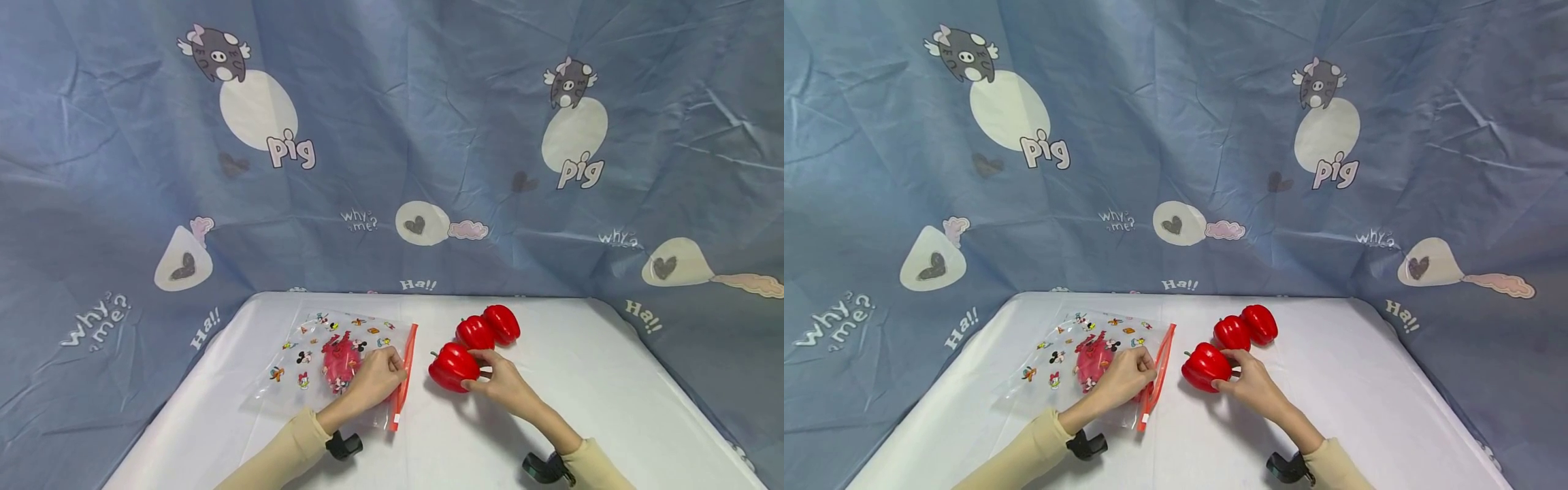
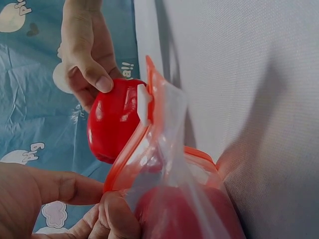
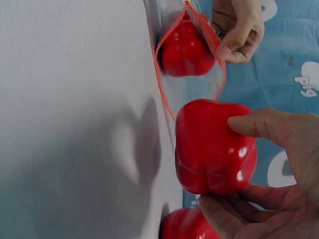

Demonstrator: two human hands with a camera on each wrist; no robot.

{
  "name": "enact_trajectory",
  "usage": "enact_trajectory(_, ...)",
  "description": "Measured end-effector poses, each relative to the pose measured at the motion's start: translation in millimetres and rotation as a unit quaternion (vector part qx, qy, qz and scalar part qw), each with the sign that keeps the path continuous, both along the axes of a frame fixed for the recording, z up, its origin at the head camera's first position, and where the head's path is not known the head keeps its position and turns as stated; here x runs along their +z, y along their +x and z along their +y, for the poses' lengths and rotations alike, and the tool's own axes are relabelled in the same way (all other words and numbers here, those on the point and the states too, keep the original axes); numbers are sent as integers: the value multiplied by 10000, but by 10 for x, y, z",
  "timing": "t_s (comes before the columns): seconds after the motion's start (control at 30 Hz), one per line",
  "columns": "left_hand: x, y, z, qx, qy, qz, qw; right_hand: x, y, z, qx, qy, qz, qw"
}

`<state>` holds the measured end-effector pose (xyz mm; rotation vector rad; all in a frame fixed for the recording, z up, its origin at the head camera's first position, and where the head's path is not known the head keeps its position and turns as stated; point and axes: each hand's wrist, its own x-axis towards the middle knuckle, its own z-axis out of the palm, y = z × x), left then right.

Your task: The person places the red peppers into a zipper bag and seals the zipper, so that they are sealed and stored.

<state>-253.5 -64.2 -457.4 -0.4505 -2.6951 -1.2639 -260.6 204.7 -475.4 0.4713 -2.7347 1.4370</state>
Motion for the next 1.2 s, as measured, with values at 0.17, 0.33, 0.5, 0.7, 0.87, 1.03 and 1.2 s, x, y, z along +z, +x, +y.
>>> enact_trajectory(0.17,-1,-6,0,36,-13,-9,10000,-18,3,-119,226,80,64,9997)
enact_trajectory(0.33,-2,-15,6,63,-16,-11,10000,-43,15,-235,333,140,96,9993)
enact_trajectory(0.5,3,-20,3,79,17,-33,10000,-71,21,-327,472,66,91,9988)
enact_trajectory(0.7,0,-11,1,79,29,-98,9999,-128,41,-390,592,140,163,9980)
enact_trajectory(0.87,9,-10,6,86,-2,-125,9999,-123,53,-406,583,143,216,9980)
enact_trajectory(1.03,-8,-20,12,117,-41,19,9999,-112,56,-420,542,20,228,9983)
enact_trajectory(1.2,-5,-11,18,151,-95,-28,9998,-141,64,-457,576,-121,179,9981)
